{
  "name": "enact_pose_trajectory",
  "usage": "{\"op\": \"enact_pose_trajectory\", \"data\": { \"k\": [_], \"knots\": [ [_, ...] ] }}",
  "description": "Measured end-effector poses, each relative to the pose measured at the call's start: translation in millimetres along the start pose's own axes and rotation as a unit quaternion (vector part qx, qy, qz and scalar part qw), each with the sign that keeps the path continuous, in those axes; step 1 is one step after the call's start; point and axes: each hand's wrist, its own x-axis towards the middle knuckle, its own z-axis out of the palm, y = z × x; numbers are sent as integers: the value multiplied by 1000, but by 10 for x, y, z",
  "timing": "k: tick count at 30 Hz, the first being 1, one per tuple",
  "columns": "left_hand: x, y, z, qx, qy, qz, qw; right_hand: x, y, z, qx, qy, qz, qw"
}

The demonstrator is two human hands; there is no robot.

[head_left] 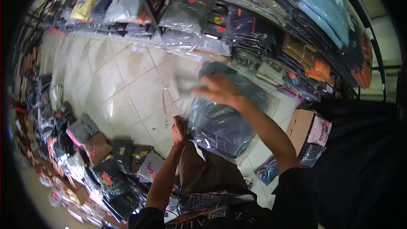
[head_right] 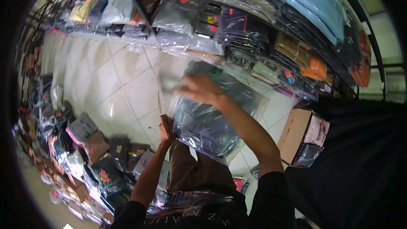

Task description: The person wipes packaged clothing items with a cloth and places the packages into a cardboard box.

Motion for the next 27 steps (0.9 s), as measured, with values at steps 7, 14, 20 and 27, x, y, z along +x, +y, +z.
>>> {"op": "enact_pose_trajectory", "data": {
  "k": [7, 14, 20, 27],
  "knots": [
    [357, -38, -352, -121, -240, -282, 921, -255, 919, -200, -254, 391, 156, 871],
    [1531, 661, -450, 63, -437, -257, 860, -1229, 476, -525, -148, 496, 356, 778],
    [1550, 407, -405, -169, -479, -301, 807, -1703, 3, -100, -35, 622, 335, 707],
    [1657, 509, -859, -355, -400, -441, 721, -2240, -240, 142, 38, 710, 370, 598]
  ]
}}
